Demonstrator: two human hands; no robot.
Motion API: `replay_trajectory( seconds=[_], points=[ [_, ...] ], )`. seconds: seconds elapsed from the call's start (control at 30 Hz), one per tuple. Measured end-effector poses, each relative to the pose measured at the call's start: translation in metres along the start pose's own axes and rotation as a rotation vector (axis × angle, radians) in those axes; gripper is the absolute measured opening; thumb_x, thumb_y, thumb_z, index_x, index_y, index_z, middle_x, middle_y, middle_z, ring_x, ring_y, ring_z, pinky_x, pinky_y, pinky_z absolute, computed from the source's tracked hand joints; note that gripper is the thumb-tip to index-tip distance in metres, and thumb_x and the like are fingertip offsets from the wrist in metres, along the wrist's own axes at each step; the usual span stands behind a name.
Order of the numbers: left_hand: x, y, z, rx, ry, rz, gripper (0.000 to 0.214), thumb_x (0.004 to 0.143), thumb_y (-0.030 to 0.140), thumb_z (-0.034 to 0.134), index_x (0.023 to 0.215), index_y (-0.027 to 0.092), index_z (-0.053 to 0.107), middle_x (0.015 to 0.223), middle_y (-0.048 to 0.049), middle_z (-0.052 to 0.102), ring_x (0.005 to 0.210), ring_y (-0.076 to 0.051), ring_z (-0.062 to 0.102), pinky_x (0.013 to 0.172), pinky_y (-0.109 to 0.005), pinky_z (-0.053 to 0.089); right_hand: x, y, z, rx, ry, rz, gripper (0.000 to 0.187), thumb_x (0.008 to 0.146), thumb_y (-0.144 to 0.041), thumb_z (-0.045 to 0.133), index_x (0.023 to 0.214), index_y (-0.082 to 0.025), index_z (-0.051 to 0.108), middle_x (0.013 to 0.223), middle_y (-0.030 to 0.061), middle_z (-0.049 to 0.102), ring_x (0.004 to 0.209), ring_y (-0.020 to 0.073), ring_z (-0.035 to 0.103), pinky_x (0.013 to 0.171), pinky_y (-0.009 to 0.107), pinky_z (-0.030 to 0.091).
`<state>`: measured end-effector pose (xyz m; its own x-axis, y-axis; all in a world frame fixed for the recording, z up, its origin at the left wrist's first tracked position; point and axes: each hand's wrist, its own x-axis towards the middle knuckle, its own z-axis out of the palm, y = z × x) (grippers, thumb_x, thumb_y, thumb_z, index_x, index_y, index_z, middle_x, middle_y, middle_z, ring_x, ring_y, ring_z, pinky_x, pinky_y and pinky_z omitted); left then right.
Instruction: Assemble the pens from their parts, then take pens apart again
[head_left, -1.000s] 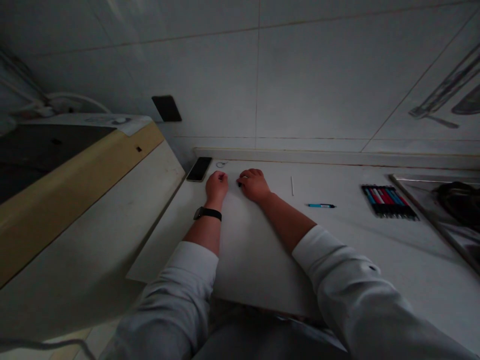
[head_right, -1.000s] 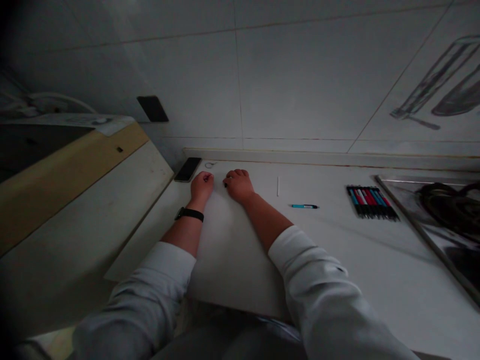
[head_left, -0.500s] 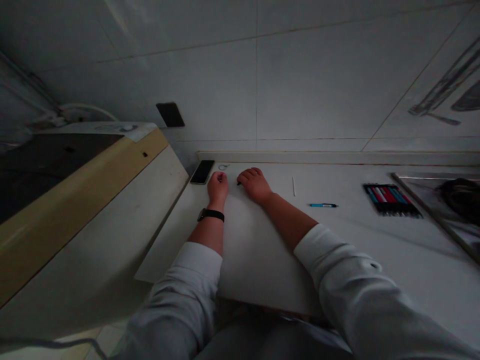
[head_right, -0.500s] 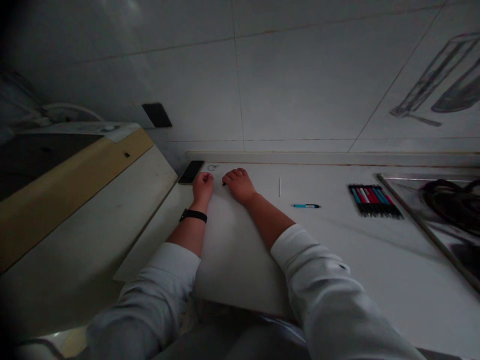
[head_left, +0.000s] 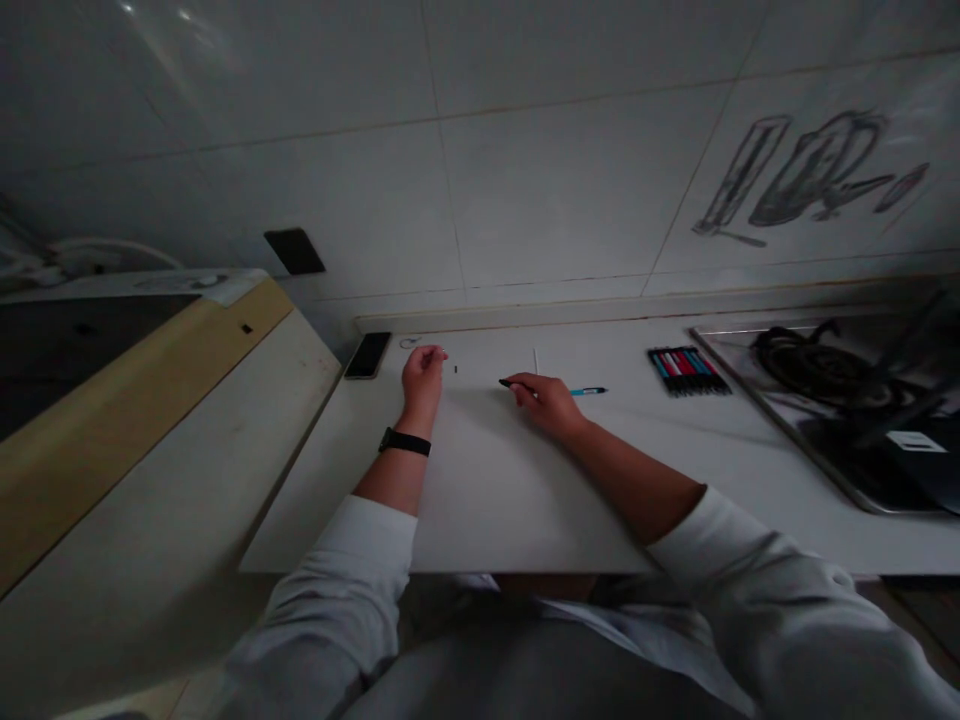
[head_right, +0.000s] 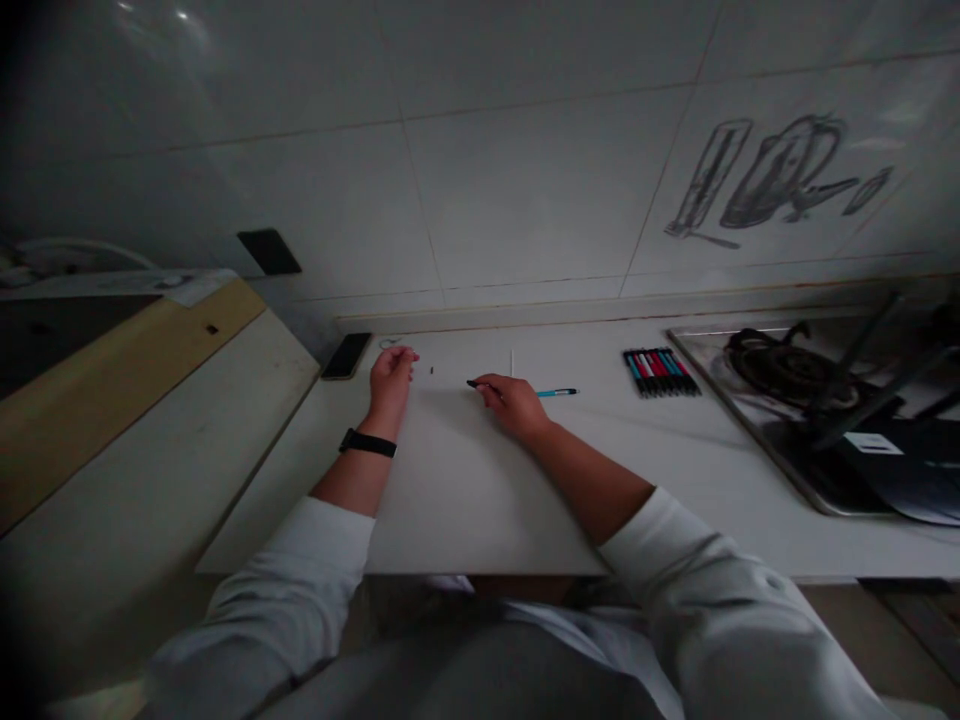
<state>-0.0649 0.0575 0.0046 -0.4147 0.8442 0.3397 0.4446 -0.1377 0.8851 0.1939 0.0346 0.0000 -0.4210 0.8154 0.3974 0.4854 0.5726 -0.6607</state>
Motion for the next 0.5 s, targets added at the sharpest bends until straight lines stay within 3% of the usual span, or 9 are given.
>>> replay_trajectory(
  seconds=[0.07,0.2,0.33,0.5],
  points=[
    [-0.02,0.021,0.01,-0.192,-0.051,-0.02,0.029,0.095,0.041,0.054,0.11,0.018,0.062,0.106,-0.0099,0.075,0.082,-0.015,0.068,0.065,-0.025,0.051,-0.007,0.006,-0.006,0.066,0.041,0.022,0.033,0.099,-0.04,0.052,0.116,-0.022,0.074,0.086,0.0036,0.076,0.074,0.017,0.067,0.072,0.028,0.048],
    [-0.055,0.047,0.026,-0.313,-0.279,-0.029,0.023,0.089,0.039,0.064,0.103,0.02,0.066,0.099,-0.008,0.075,0.079,-0.015,0.066,0.062,-0.025,0.049,-0.009,0.013,-0.008,0.21,0.121,0.059,0.028,0.092,-0.037,0.059,0.113,-0.022,0.072,0.103,0.0059,0.076,0.088,0.0194,0.069,0.081,0.032,0.051],
    [-0.071,0.044,0.034,-0.328,-0.356,-0.031,0.02,0.085,0.035,0.069,0.1,0.021,0.069,0.098,-0.0076,0.075,0.085,-0.017,0.068,0.071,-0.028,0.052,-0.006,0.017,-0.001,0.351,0.125,0.135,0.026,0.088,-0.037,0.062,0.109,-0.022,0.067,0.094,0.0042,0.075,0.085,0.0195,0.069,0.083,0.035,0.053],
    [-0.069,0.028,0.037,-0.259,-0.393,0.017,0.017,0.084,0.032,0.071,0.097,0.021,0.072,0.094,-0.0058,0.074,0.085,-0.017,0.068,0.08,-0.031,0.053,-0.005,0.022,0.007,0.396,0.105,0.196,0.023,0.086,-0.038,0.062,0.104,-0.024,0.063,0.089,0.0024,0.073,0.081,0.0186,0.068,0.077,0.033,0.053]
  ],
)
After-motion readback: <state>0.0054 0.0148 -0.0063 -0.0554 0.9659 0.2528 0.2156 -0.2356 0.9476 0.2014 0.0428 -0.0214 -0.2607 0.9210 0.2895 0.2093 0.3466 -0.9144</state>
